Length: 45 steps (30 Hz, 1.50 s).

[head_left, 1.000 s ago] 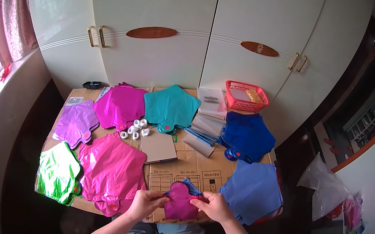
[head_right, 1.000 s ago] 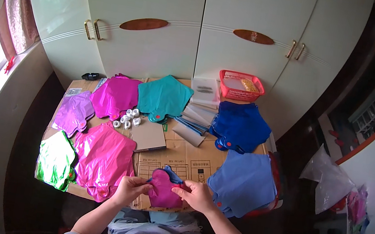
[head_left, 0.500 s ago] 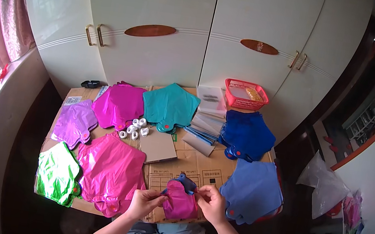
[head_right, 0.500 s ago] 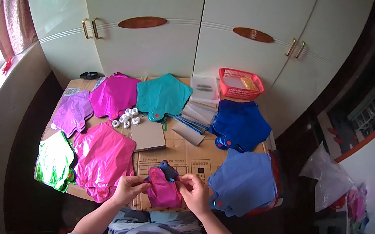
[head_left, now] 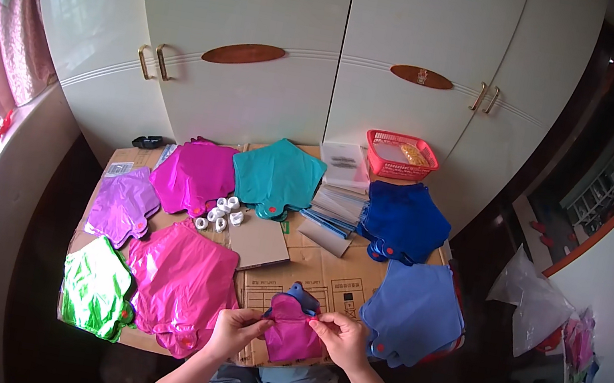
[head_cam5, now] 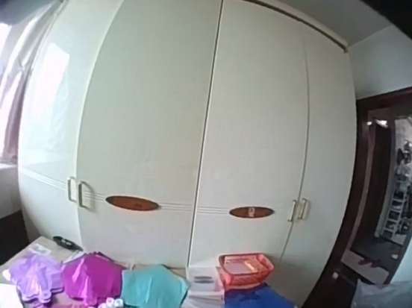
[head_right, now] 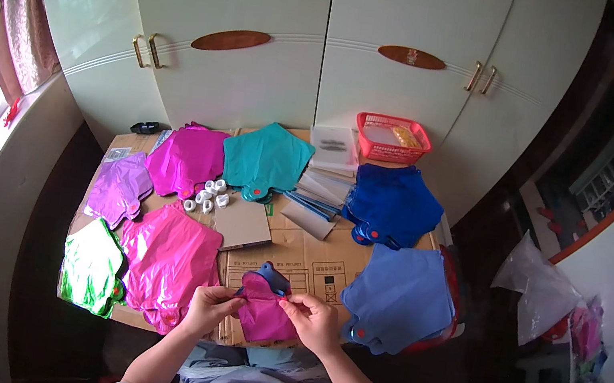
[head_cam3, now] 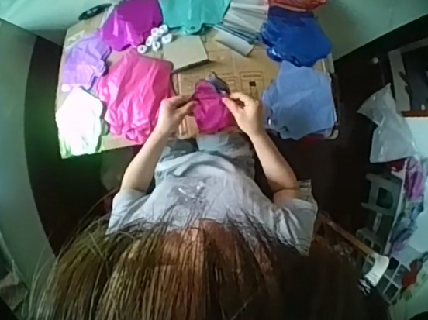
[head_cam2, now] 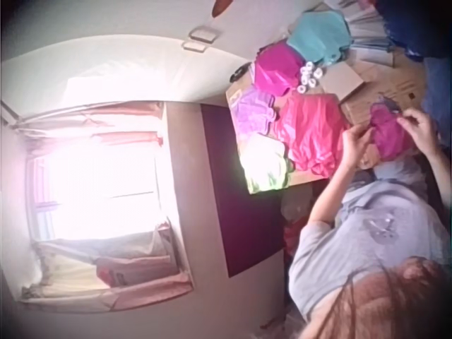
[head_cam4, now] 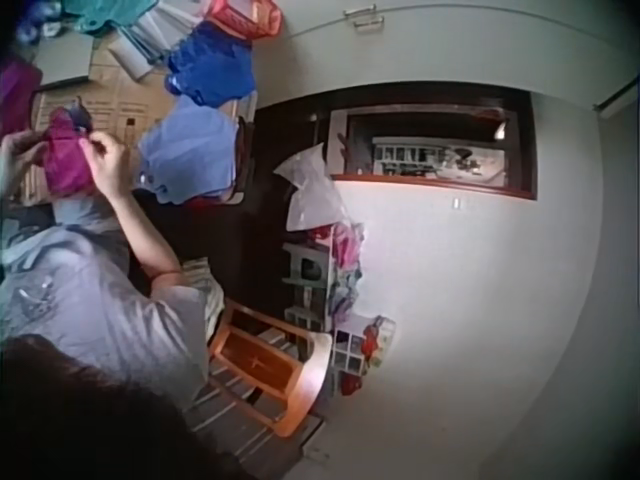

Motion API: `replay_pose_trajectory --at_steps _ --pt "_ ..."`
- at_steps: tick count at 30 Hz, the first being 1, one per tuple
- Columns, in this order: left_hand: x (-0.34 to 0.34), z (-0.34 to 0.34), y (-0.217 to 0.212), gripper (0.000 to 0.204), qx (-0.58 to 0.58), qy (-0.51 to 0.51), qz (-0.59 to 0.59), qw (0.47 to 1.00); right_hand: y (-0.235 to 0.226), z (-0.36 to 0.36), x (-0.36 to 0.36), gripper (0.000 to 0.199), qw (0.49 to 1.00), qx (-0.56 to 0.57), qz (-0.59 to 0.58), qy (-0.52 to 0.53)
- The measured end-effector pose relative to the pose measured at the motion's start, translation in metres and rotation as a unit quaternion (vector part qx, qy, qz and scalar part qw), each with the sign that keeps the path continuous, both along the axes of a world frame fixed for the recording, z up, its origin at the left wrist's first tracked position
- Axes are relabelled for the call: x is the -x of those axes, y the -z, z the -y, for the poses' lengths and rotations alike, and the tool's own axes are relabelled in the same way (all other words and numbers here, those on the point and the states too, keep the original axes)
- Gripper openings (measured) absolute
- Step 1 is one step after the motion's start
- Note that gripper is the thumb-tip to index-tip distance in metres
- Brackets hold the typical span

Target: Packaging colorful plastic pieces into bags and cardboard sleeves at a workbench.

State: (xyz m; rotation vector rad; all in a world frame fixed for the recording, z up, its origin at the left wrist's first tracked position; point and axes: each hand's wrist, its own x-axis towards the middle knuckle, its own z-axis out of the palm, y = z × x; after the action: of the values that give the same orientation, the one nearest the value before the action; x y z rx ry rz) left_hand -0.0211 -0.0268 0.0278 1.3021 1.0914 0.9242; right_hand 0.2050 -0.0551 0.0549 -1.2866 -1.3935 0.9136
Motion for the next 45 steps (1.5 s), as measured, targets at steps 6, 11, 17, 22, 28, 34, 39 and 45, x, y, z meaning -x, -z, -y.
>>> replay_pose_trajectory --at_steps 6,11,17,22,28,34,39,45 --pt "0.002 -0.003 -0.007 0.014 0.033 0.013 0.048 0.998 0.013 -0.006 0.008 0.014 0.978 -0.018 -0.205 0.012" --pt "0.004 -0.004 -0.002 0.014 0.010 0.023 0.023 0.999 0.018 -0.010 -0.004 0.016 0.983 0.072 -0.162 -0.050" --pt "0.001 -0.002 -0.006 0.015 -0.005 0.024 -0.012 1.000 -0.006 -0.012 -0.011 0.019 0.997 0.020 0.066 -0.045" --pt "0.002 -0.004 -0.001 0.015 0.070 0.036 0.074 0.994 -0.007 -0.013 -0.013 0.019 0.996 0.019 0.076 -0.049" --pt "0.002 -0.007 0.004 0.017 0.109 0.039 0.129 0.985 -0.003 -0.010 -0.010 0.017 0.993 -0.018 0.108 -0.035" --pt "0.002 -0.009 0.005 0.019 0.093 0.034 0.105 0.990 -0.001 -0.012 -0.013 0.017 0.993 -0.040 0.108 -0.035" --pt "0.000 -0.024 -0.003 0.026 0.062 0.056 0.116 0.990 0.001 -0.014 -0.024 0.015 0.998 -0.041 0.047 0.001" --pt "0.007 -0.096 -0.003 0.014 -0.473 -0.103 -0.446 0.753 -0.002 -0.029 -0.050 0.023 0.999 0.021 -0.012 0.025"
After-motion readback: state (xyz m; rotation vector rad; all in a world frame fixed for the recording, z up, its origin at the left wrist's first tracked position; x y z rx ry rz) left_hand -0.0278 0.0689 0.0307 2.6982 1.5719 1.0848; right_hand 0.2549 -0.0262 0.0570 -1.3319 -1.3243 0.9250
